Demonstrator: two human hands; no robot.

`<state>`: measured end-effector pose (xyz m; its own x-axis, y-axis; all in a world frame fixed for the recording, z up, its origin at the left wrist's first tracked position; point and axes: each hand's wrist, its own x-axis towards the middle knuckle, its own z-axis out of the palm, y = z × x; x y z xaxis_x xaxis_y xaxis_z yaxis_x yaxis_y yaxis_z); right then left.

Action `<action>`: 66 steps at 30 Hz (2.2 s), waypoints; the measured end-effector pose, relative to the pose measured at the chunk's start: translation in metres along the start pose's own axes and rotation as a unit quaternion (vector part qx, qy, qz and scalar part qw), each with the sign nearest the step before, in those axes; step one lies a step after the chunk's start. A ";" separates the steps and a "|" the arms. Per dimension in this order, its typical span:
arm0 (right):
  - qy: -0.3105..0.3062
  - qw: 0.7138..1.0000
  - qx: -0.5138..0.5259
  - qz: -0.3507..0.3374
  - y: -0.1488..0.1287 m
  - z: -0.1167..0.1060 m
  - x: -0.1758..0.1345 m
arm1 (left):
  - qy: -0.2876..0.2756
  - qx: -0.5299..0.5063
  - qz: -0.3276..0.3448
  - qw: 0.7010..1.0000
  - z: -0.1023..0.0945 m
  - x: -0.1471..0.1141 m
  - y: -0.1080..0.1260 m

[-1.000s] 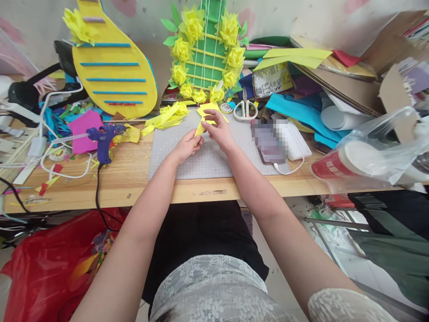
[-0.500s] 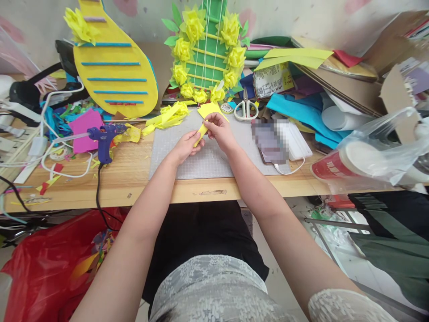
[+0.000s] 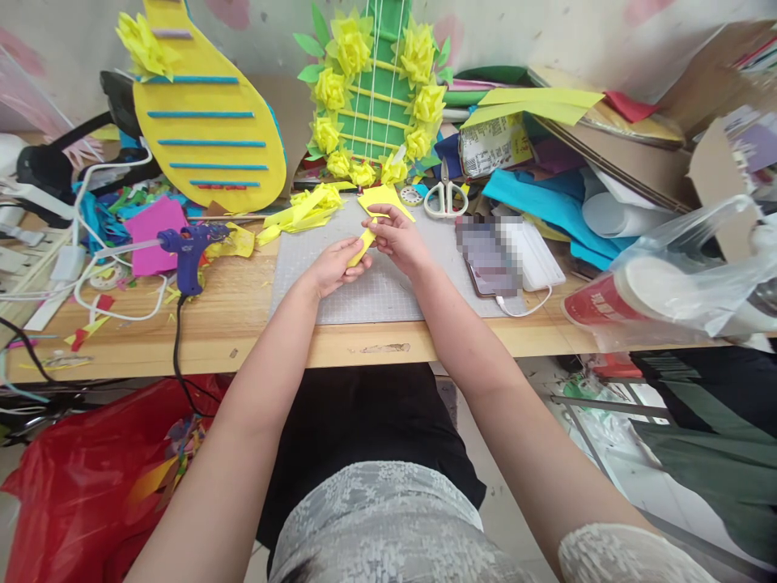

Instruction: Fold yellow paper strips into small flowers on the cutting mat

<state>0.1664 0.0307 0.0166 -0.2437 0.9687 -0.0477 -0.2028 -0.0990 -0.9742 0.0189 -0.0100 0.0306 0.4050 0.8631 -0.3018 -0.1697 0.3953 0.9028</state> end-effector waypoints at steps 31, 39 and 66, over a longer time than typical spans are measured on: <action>0.102 0.992 0.032 -0.060 0.007 -0.015 0.012 | 0.130 0.206 0.101 0.965 -0.004 0.013 -0.014; 0.086 0.991 0.000 -0.099 0.003 -0.017 0.011 | 0.134 0.206 0.155 0.957 -0.011 0.015 -0.014; 0.066 0.989 -0.091 -0.094 0.009 -0.007 0.009 | 0.029 0.079 -0.007 0.996 0.008 0.011 -0.003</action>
<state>0.1689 0.0404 0.0060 -0.0889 0.9887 0.1204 -0.0560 0.1158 -0.9917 0.0311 -0.0045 0.0269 0.3531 0.8761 -0.3282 -0.0192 0.3575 0.9337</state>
